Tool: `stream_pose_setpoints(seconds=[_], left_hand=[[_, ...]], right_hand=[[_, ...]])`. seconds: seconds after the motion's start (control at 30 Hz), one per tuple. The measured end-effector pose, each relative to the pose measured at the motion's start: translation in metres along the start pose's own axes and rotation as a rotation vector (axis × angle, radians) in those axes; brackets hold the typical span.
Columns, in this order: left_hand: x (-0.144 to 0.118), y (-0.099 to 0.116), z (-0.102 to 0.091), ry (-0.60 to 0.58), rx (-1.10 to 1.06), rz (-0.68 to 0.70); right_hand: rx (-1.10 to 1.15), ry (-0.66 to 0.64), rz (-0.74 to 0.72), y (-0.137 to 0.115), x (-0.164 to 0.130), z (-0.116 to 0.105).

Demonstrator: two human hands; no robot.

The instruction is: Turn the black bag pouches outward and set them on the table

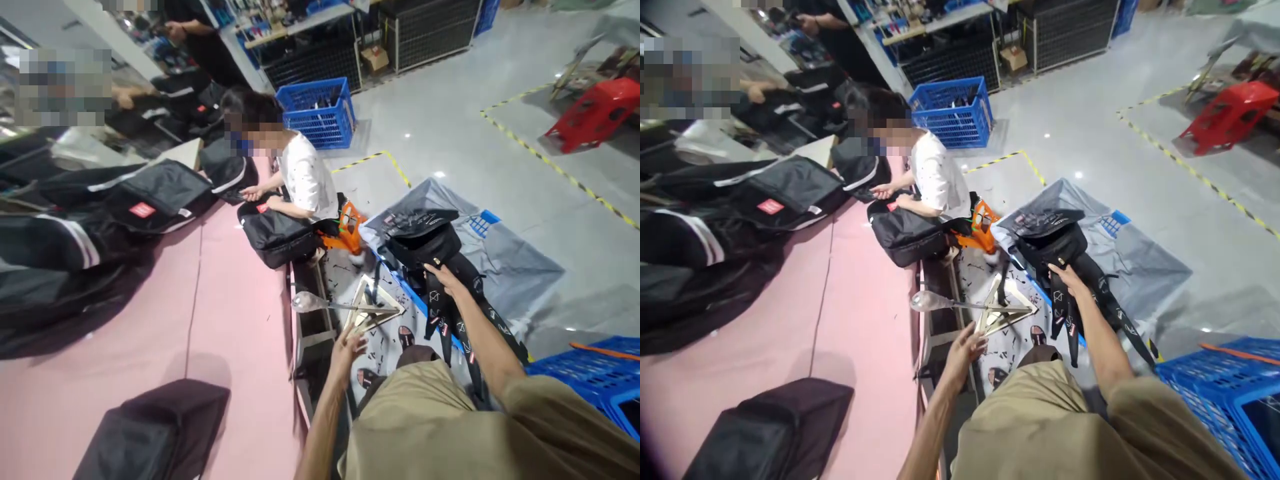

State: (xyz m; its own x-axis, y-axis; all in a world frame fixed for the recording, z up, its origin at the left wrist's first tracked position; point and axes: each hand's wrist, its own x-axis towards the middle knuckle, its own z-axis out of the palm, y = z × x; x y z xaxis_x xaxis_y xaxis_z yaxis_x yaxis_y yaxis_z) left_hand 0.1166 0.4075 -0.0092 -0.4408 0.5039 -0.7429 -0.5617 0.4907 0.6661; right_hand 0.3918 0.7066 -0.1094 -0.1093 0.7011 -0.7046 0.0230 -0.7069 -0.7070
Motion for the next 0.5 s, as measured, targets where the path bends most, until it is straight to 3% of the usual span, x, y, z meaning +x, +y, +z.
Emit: stream_pose_setpoints(seconds=[0.1, 0.23, 0.37, 0.5], left_hand=[[-0.016, -0.054, -0.024, 0.071, -0.038, -0.124], [-0.04, -0.09, -0.055, 0.23, -0.155, -0.184], [-0.06, -0.106, -0.072, 0.375, -0.247, -0.189], [-0.066, -0.114, -0.071, 0.407, -0.27, -0.231]], right_hand=[[-0.122, 0.072, 0.14, 0.042, 0.017, 0.022], [-0.285, 0.18, 0.247, 0.083, 0.024, 0.026], [-0.403, 0.185, 0.256, 0.09, 0.043, 0.017], [-0.531, 0.204, 0.201, 0.079, 0.061, 0.015]])
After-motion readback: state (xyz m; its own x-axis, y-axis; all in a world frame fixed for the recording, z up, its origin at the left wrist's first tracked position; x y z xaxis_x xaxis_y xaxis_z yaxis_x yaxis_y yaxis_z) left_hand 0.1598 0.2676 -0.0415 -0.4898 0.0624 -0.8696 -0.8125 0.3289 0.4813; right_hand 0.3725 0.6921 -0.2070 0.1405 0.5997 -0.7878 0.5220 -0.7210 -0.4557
